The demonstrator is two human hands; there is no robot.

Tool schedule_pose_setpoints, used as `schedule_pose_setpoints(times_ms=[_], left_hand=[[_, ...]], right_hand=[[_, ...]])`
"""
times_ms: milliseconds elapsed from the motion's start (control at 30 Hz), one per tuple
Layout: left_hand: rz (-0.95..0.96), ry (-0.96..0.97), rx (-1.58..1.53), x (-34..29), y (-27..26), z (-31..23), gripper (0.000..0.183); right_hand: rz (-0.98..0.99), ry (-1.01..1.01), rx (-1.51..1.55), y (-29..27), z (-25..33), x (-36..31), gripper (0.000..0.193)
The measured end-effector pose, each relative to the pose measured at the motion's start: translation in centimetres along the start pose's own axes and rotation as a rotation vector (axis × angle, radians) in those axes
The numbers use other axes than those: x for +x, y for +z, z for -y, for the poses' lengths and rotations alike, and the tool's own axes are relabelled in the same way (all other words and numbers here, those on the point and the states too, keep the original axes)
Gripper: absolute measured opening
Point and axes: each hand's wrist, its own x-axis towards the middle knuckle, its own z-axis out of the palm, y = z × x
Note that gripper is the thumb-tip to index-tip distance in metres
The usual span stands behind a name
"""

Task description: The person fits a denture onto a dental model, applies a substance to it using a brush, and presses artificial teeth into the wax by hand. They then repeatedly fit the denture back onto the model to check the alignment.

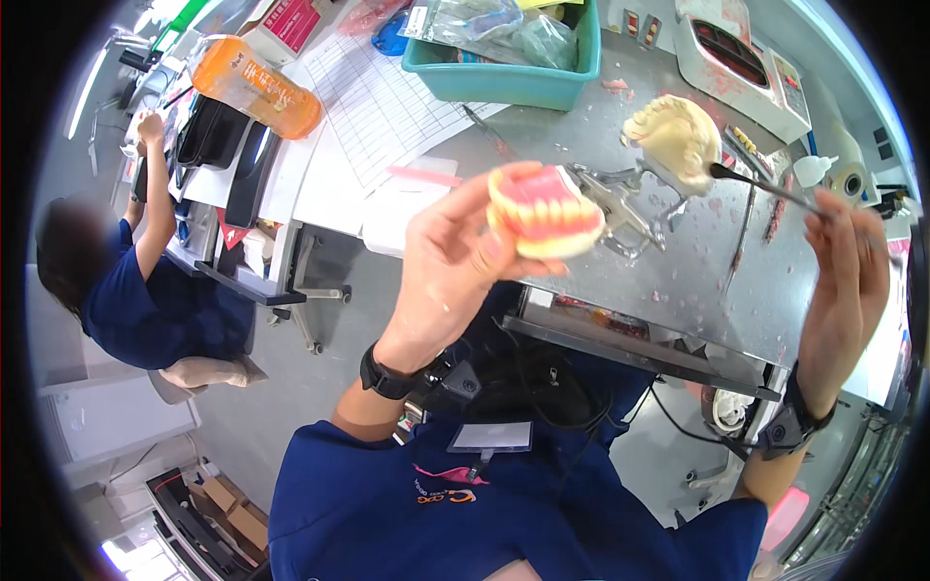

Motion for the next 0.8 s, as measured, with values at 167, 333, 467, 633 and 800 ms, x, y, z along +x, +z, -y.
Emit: schedule_pose_setpoints(times_ms=[167, 333, 467, 633, 800], left_hand=[[0.168, 0.076, 0.146, 0.8, 0.5, 1.8, 0.057], [0.181, -0.084, 0.279, 1.1, 0.7, 1.4, 0.056], [-0.033, -0.15, 0.521, -0.1, 1.4, -2.2, 0.059], [-0.269, 0.165, 1.044, 2.3, -1.5, -8.9, 0.031], [-0.313, 0.291, 1.378, 8.4, -5.5, -12.3, 0.036]], right_hand=[[-0.173, 0.025, -0.286, -6.4, -4.1, -4.1, 0.025], [-0.035, 0.158, -0.559, -7.7, -7.6, -5.6, 0.03], [-0.006, 0.079, -0.537, -6.6, -5.8, -3.2, 0.031], [0.116, 0.009, -0.485, -2.0, -2.5, 3.8, 0.028], [0.468, -0.09, -0.184, 2.8, -2.7, 8.4, 0.033]])
